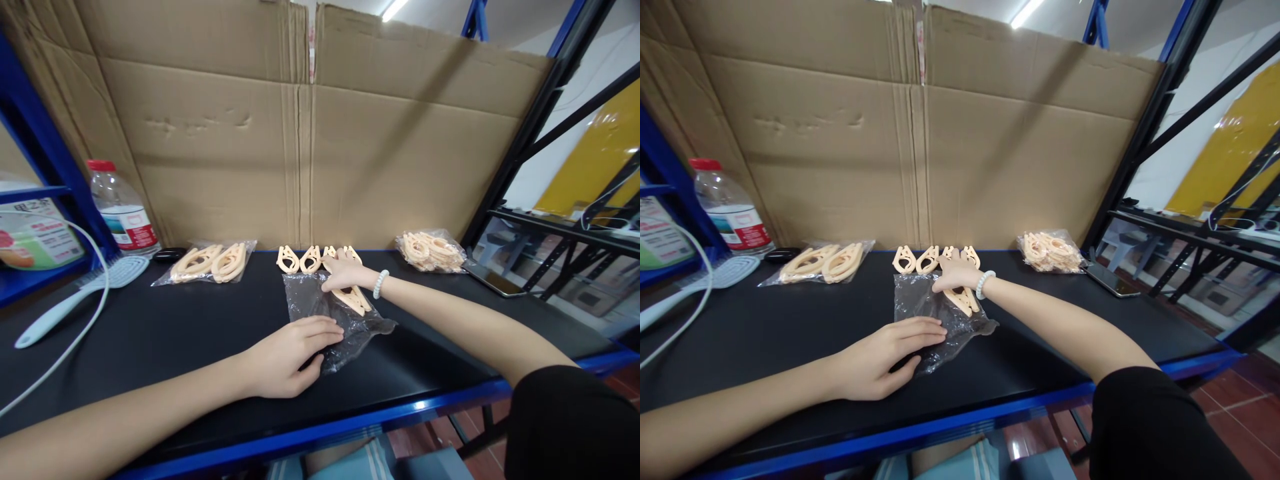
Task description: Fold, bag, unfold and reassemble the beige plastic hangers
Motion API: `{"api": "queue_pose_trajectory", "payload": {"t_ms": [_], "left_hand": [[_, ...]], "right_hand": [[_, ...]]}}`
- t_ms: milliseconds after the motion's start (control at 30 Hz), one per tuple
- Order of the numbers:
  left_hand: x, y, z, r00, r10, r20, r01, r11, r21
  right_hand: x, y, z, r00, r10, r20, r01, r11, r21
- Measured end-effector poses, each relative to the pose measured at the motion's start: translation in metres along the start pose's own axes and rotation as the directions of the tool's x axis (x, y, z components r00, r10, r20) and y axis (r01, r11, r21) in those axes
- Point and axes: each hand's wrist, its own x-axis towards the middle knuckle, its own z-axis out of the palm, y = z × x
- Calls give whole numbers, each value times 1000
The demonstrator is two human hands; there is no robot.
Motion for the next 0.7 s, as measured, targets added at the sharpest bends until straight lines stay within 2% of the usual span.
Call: {"api": "queue_pose_trajectory", "payload": {"t_ms": [133,233,400,533,700], "left_hand": [[0,0,0,1000,-5,3,5,1000,3],[0,-1,0,1000,-4,6,4,1000,-3],[-1,-3,-1,1000,-1,10,1,1000,-27],[-2,-4,-2,1000,12,-4,-12,999,-46],[-2,-3,-4,999,25,-46,-26,999,-28]], "right_hand": [[-4,0,6,998,-22,-56,22,1000,1],[3,8,3,992,-51,-116,52,999,5],[33,52,-17,969,-147,-200,148,989,-14],[45,87,-17,951,-273,-143,263,961,-83],[34,111,-10,943,-328,-52,314,932,-182]]}}
